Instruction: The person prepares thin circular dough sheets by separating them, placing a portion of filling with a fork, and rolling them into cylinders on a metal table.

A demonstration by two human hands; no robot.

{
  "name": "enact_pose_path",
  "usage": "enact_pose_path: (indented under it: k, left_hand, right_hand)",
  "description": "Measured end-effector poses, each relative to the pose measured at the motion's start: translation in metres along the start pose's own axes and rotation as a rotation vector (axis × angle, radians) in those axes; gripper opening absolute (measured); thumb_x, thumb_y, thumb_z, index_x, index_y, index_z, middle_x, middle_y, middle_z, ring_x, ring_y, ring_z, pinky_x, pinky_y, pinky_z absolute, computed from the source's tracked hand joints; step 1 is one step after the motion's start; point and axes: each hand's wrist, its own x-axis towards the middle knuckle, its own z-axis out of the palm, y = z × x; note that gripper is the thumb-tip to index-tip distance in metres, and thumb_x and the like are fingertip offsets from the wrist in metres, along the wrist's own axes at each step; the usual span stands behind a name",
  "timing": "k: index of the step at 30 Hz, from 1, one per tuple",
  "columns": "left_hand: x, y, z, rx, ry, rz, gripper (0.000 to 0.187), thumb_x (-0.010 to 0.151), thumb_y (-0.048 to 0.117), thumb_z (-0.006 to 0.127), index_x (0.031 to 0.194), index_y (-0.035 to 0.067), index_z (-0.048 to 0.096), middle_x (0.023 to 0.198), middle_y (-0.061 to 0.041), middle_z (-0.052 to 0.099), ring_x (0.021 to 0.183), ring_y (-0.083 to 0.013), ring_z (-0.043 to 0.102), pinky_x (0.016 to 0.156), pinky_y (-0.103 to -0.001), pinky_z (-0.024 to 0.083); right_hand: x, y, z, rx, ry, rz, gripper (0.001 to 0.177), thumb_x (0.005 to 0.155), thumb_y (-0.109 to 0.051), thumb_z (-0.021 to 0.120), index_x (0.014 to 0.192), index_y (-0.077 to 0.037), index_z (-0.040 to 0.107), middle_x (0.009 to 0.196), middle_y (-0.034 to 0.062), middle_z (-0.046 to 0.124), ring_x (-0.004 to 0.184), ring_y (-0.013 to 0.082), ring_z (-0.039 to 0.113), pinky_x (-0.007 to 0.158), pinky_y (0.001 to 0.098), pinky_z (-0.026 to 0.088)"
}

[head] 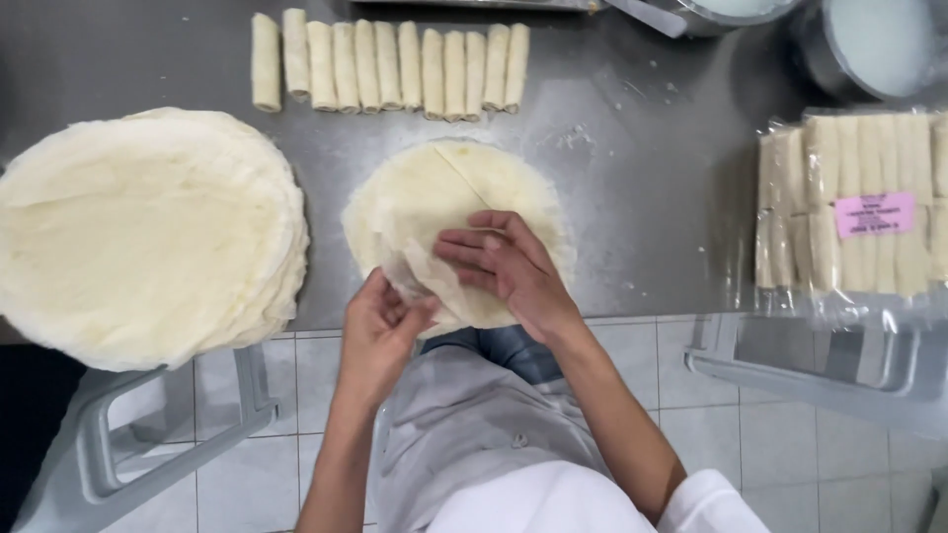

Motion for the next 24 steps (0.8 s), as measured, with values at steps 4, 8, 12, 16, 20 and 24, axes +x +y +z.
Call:
enact_pose_path:
  k: [4,8,12,16,20,24]
  left_hand:
    - [-0.005,-0.015,-0.023,-0.027,0.167,-0.060,0.017,0.084,0.003,0.067,0.099,-0.004,0.065,0.079,-0.014,0.070,0.070,-0.0186,0.071,0.067,-0.034,0.062]
    - [-0.010,0.003,-0.008,0.123,0.152,0.104,0.008,0.083,0.003,0.068,0.088,-0.003,0.069,0.069,-0.010,0.070,0.067,-0.0122,0.067,0.064,-0.030,0.063]
    - [-0.011,0.011,-0.013,0.497,0.314,0.264,0.005,0.082,0.007,0.069,0.085,0.009,0.073,0.054,-0.006,0.066,0.052,-0.0073,0.060,0.051,-0.026,0.054]
    - [0.002,0.019,-0.004,0.581,0.236,0.357,0.026,0.070,0.007,0.068,0.095,0.001,0.065,0.071,-0.020,0.066,0.069,-0.0325,0.064,0.060,-0.043,0.052]
    - [0.020,0.024,0.015,0.663,0.220,0.472,0.018,0.079,0.009,0.069,0.097,0.005,0.068,0.072,-0.018,0.070,0.076,-0.0408,0.068,0.063,-0.044,0.054]
    - [0.015,0.026,0.009,0.592,0.248,0.442,0.006,0.083,0.010,0.070,0.089,0.010,0.070,0.072,-0.013,0.072,0.081,-0.0322,0.070,0.064,-0.037,0.055]
  right_hand:
    - [-0.003,0.009,-0.003,-0.283,0.002,-0.096,0.023,0.094,-0.013,0.049,0.116,-0.004,0.050,0.100,0.0141,0.065,0.087,0.0199,0.067,0.073,0.0284,0.059]
    - [-0.011,0.011,0.022,-0.823,0.055,-0.291,0.044,0.074,-0.023,0.082,0.107,0.000,0.063,0.080,0.0090,0.064,0.065,0.0147,0.062,0.057,0.0285,0.054]
    - [0.004,0.028,-0.007,-0.469,0.307,-0.329,0.014,0.092,-0.017,0.062,0.099,-0.005,0.065,0.075,-0.0013,0.056,0.068,0.0061,0.050,0.059,0.0234,0.048]
    - [-0.006,0.006,0.013,-0.664,0.256,-0.325,0.025,0.099,-0.030,0.048,0.098,-0.007,0.058,0.076,0.0019,0.053,0.074,0.0111,0.049,0.068,0.0303,0.046]
    - [-0.005,-0.020,0.039,-0.947,0.206,-0.441,0.065,0.075,-0.046,0.077,0.116,-0.004,0.046,0.102,0.0201,0.062,0.100,0.0394,0.062,0.083,0.0496,0.049]
    - [0.006,-0.025,0.018,-1.034,0.118,-0.559,0.020,0.085,-0.025,0.070,0.101,-0.013,0.067,0.084,0.0022,0.067,0.084,0.0201,0.068,0.068,0.0309,0.054]
